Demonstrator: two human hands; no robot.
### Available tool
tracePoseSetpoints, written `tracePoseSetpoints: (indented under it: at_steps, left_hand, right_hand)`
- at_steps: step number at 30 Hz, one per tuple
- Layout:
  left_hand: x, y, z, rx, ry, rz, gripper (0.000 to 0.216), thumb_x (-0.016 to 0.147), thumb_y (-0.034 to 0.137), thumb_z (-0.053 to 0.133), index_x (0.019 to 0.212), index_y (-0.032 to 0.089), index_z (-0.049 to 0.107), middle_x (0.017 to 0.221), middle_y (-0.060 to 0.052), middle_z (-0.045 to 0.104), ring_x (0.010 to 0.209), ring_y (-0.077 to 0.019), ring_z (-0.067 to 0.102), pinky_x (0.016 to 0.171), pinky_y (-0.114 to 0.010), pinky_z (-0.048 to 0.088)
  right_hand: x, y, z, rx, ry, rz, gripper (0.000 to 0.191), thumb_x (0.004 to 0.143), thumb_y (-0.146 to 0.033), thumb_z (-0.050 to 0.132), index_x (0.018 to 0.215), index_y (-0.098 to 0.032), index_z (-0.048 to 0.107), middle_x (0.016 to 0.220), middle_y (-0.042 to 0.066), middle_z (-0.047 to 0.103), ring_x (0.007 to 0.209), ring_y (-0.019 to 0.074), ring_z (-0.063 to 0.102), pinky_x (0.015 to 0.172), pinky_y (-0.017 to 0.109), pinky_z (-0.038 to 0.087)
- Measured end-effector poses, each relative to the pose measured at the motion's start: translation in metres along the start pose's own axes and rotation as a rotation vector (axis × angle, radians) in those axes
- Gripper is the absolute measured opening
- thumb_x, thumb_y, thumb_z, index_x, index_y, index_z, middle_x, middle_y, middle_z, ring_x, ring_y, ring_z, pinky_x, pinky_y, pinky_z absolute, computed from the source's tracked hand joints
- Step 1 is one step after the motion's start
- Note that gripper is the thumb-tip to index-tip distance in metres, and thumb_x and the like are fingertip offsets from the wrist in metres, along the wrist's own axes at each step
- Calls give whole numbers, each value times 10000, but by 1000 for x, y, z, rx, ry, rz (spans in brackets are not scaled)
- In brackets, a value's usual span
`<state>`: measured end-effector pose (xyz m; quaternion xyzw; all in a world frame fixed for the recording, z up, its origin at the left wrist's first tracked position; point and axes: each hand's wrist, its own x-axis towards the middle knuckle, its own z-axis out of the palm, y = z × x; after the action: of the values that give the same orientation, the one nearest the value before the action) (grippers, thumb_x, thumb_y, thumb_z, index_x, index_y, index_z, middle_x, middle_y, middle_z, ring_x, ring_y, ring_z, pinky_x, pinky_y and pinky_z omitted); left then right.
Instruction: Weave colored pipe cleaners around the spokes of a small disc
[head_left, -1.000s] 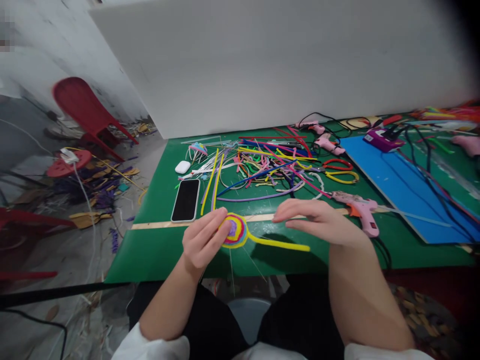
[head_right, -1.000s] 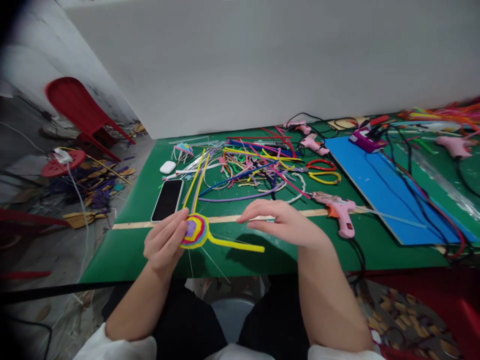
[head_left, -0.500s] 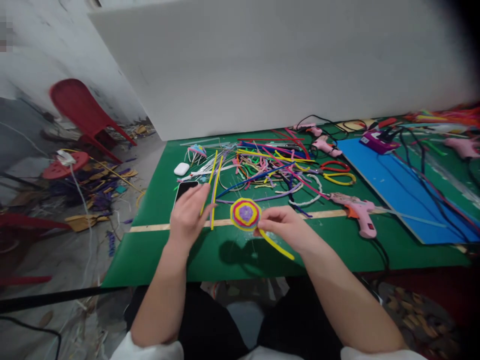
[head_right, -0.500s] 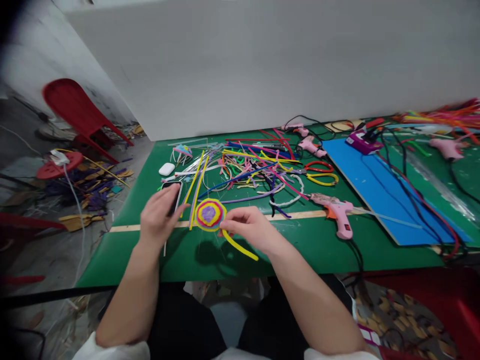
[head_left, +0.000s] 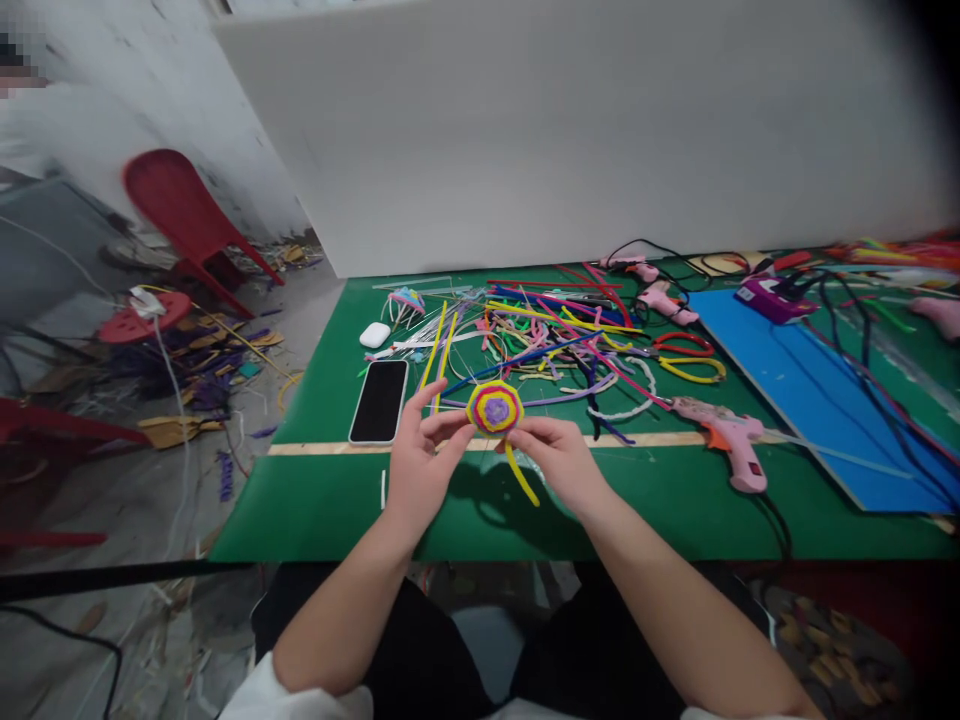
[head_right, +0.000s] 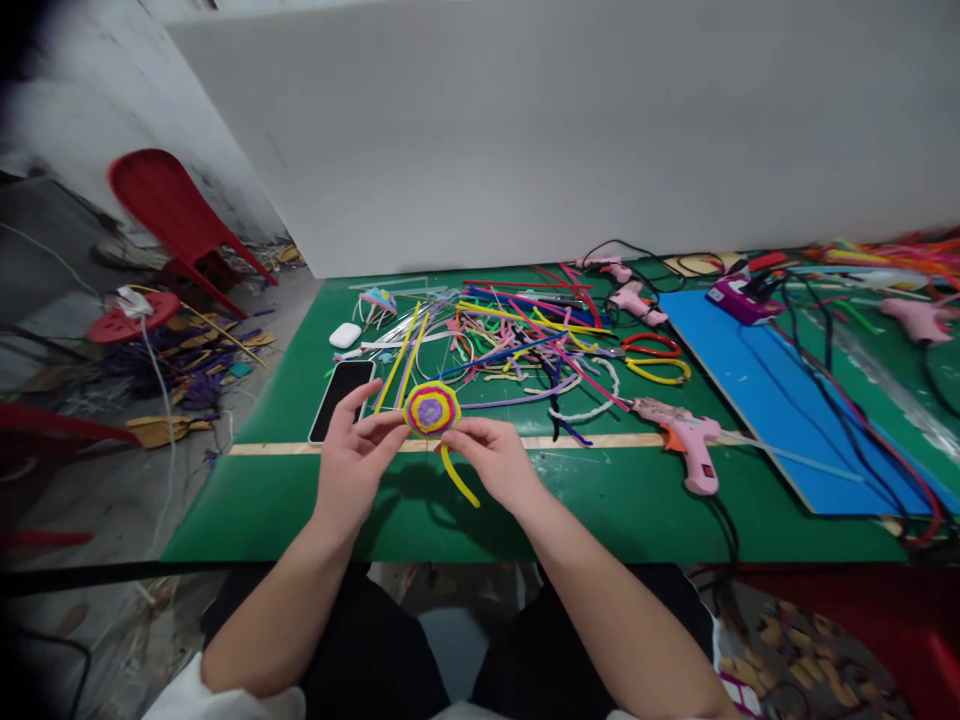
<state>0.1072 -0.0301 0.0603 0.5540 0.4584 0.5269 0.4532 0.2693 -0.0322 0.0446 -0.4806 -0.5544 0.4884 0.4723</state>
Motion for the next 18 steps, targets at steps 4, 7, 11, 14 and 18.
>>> tracePoseSetpoints:
  at_steps: [4,7,11,14,18]
  left_hand:
    - [8,-1,-6,-103,-28,-90,531,721,251,672,1190,212,426,734,13,653,699,-127,655,663,-240,536]
    - [12,-1,-11,-180,-76,-125,521,708,234,679,1168,206,437,710,21,642,677,-118,646,661,-234,531]
    - [15,-3,-14,-241,-154,-168,525,686,220,694,1152,199,454,706,22,640,651,-110,636,638,-224,531]
    - [15,-5,-13,-282,-217,-219,542,681,202,700,1159,203,447,715,22,643,669,-104,633,646,-213,523]
    - [14,-7,-12,-295,-260,-251,523,682,196,700,1138,199,443,716,18,651,686,-104,628,662,-213,508]
  right_hand:
    - [-5,-7,-5,-72,-99,74,254,790,-381,557,780,-171,699,762,39,696,741,189,632,660,284,496]
    - [-10,-18,-20,-246,67,70,269,790,-401,556,805,-172,694,778,48,692,705,182,619,566,258,472]
    - [-7,-18,-31,-238,189,59,258,760,-400,586,766,-167,695,779,51,690,720,178,605,619,269,460]
    - [0,-3,-23,18,29,140,247,705,-402,644,770,-172,702,785,41,697,748,180,614,720,298,463]
    - [5,12,-11,254,51,206,206,637,-366,718,694,-170,691,696,14,680,680,144,601,714,279,455]
